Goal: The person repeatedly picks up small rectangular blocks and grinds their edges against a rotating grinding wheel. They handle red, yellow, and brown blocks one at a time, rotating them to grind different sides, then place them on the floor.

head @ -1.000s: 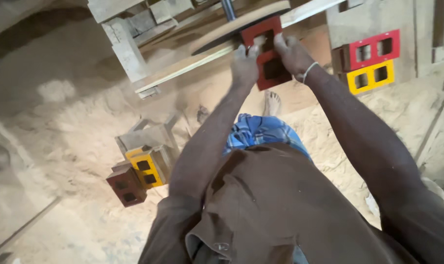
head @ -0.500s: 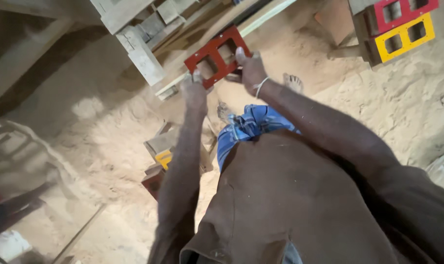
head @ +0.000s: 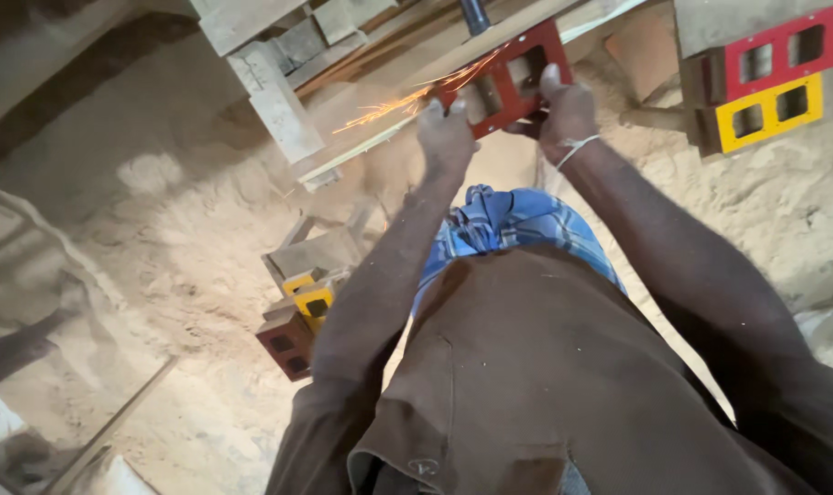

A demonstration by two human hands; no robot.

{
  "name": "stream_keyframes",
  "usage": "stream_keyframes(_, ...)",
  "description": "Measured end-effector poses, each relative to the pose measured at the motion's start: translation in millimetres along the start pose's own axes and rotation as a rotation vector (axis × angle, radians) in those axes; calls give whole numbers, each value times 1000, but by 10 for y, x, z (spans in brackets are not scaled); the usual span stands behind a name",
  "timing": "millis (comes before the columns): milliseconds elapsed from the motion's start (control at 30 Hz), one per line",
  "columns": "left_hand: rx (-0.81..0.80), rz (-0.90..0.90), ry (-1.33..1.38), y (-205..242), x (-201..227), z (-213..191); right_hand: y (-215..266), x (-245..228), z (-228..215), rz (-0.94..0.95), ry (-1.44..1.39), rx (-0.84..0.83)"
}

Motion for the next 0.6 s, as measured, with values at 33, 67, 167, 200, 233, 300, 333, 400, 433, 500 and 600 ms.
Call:
stream_keyframes(33,-11,-4,78,1,2,146,-49,-86,-102,-14,11,-7)
stream_keyframes(67,7,21,-30,13,15,268,-100,-169,-211,-29,21,-14)
stream_keyframes(167,26,74,-204,25,126,683,-313,-384,-536,-30,23,14)
stream_keyframes(200,16,70,-163,29,179,800,-383,-431,-630,-21,19,29)
stream_keyframes(233,8,69,-127,67,216,841,-430,-440,-659,-24,-19,-33)
stream_keyframes(300,-10,109,-123,244,280,868,-390,-450,-757,-31,-94,-153)
stream_keyframes(333,-22,129,-122,409,272,842,-284,-456,-841,-55,-79,-188)
stream_keyframes(400,-191,338,-42,728,356,848,-77,-612,-960,-132,-40,-276)
stream_keyframes(433,-259,437,-11,899,341,706,78,-583,-952,-111,-105,-314)
stream_keyframes(500,-139,751,-185,1245,221,390,452,-481,-1007,-70,-233,-379)
stream_keyframes(600,10,1056,-382,1532,-53,-28,984,-186,-1008,-120,-261,-480)
Point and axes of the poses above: each hand's wrist, its own y-axis away from the middle knuckle, its own z-axis out of the palm, x = y × z, the point moved 4 cm from there along -y, towards the middle knuckle, and after that the axes turned 5 degrees about -z, right-handed, at the moved point
